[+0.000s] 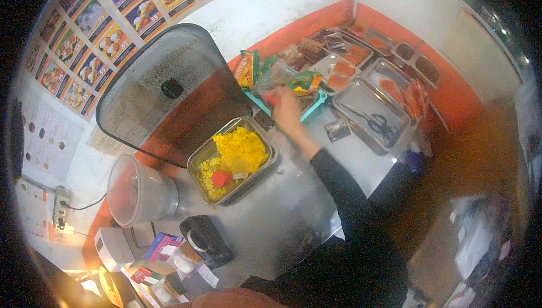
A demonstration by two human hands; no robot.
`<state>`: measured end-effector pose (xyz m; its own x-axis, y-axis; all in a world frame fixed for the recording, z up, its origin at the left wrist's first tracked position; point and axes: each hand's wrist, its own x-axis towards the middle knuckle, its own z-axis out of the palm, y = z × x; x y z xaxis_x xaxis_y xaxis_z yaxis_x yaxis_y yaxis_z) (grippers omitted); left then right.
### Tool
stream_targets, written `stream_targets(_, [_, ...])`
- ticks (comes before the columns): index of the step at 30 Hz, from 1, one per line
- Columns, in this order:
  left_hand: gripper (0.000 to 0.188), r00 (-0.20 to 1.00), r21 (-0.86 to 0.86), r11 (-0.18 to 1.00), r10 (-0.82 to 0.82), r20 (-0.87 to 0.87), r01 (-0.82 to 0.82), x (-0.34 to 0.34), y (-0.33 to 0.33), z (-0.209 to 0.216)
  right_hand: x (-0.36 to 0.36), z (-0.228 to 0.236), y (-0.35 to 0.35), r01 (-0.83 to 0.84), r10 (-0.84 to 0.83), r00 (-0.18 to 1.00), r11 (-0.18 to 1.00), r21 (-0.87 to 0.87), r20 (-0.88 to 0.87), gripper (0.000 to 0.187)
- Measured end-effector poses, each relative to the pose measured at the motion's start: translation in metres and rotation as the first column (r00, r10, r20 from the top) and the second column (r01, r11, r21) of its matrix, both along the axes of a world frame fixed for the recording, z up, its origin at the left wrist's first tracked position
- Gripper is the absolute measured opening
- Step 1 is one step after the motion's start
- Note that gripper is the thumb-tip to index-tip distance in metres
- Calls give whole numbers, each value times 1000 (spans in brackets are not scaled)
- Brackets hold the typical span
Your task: The person scoops rice into paper containers, places them in a takeout box, adds fried chicken and scrambled eggs, and includes a sauce packet. The person then closes the box and places it into a plastic bag.
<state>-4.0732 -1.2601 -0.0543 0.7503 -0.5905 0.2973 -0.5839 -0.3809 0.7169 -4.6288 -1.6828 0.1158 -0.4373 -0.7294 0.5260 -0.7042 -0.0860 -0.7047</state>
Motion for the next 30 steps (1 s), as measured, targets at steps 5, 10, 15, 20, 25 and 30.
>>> stream_targets(5, [29,988,113,988,115,-104,-103,-75,1,3,-143,8,-124,72,70,899,950,305,-432,30])
stream_targets(10, [30,968,183,970,189,-165,-159,-126,-4,1,-195,-10,-209,-114,402,826,807,579,-396,26])
stream_targets(15, [31,946,247,944,267,-182,-219,-151,10,8,-189,-32,-241,-33,476,610,814,580,-633,21])
stream_targets(20, [33,932,275,926,313,-183,-258,-162,24,12,-176,-57,-249,101,438,335,864,493,-835,16])
stream_targets(25, [35,909,256,919,357,-216,-300,-160,47,10,-168,-72,-239,101,374,317,901,423,-872,15])
stream_targets(30, [36,894,198,923,373,-247,-330,-139,65,2,-188,-70,-229,27,400,297,904,427,-867,16])
